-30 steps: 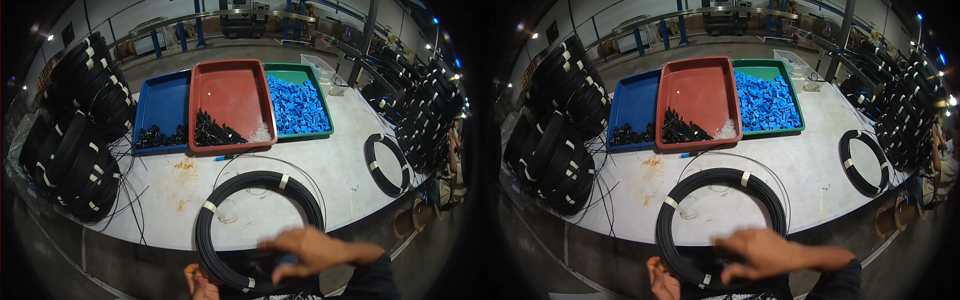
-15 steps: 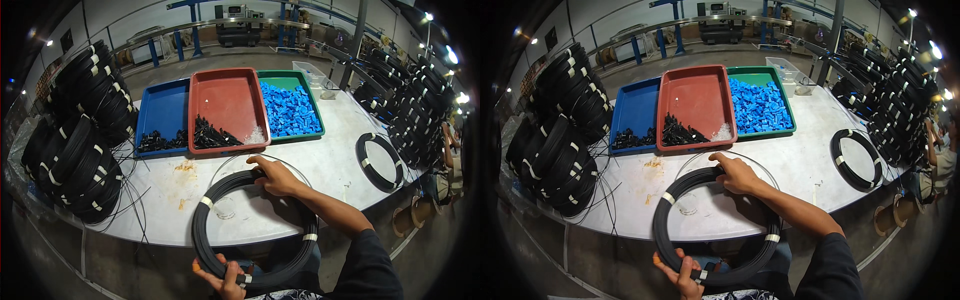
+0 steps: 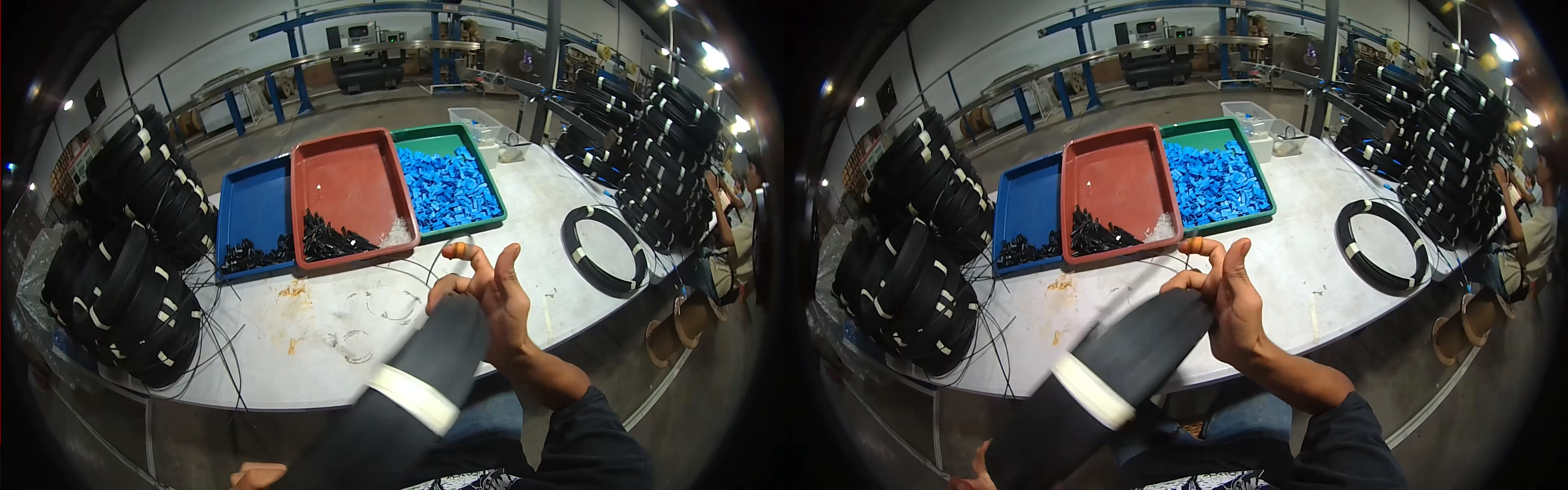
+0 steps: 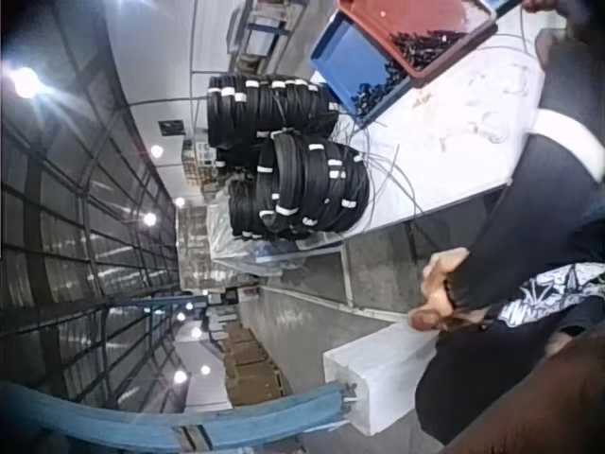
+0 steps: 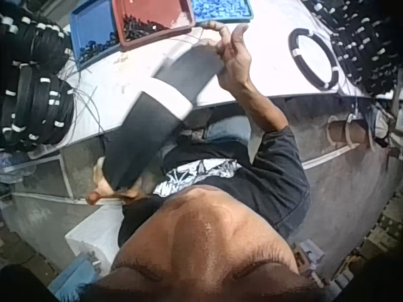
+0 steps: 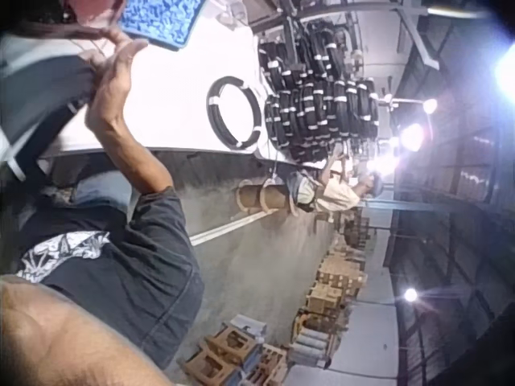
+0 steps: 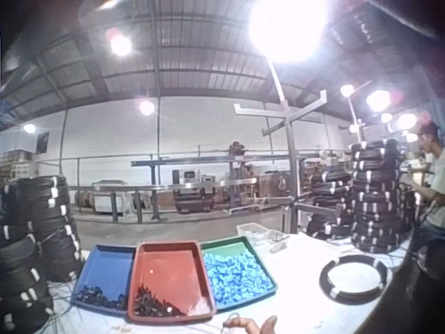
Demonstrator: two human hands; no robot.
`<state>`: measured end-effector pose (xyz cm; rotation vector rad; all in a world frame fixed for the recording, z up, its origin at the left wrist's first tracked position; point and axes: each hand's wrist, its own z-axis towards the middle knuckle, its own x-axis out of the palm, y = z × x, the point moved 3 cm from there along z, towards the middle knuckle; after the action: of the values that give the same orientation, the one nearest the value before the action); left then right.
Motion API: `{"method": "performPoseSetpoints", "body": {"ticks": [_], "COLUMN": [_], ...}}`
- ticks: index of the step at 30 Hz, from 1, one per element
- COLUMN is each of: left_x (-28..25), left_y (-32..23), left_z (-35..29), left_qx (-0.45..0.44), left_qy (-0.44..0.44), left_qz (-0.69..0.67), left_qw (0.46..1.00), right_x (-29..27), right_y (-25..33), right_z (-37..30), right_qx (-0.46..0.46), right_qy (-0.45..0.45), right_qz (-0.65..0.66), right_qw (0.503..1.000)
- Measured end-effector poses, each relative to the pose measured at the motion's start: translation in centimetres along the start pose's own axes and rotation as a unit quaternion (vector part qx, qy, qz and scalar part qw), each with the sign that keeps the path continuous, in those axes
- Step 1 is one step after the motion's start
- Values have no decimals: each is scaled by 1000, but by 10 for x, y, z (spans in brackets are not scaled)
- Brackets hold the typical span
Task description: The person places a coiled cable onto the table and attaches connector components from trays onto the end of the cable by hand.
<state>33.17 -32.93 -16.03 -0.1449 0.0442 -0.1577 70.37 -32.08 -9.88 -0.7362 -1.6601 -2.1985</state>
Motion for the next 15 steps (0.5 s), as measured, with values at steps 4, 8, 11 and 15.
{"method": "performPoseSetpoints", "body": {"ticks": [4,8,11,15], "left_x": [56,59,68,73], "left_y": [-22,-25,4,3], "left_z": [86,105,68,29], "left_qx": [-95,-14,-86,98], "left_qy": [88,308,440,411], "left_qz": [-48,-27,-30,69], "left_qw": [990,951,893,904], "right_x": [-22,-61,-93,-114], "right_y": [-11,-26,-46,-56], "right_z": [0,-5,-20,-33], "right_qx": [-83,-184,-223,-249], "right_qy": [15,1,13,24], "right_qz": [61,75,85,66], "right_qw": [995,980,971,966]}}
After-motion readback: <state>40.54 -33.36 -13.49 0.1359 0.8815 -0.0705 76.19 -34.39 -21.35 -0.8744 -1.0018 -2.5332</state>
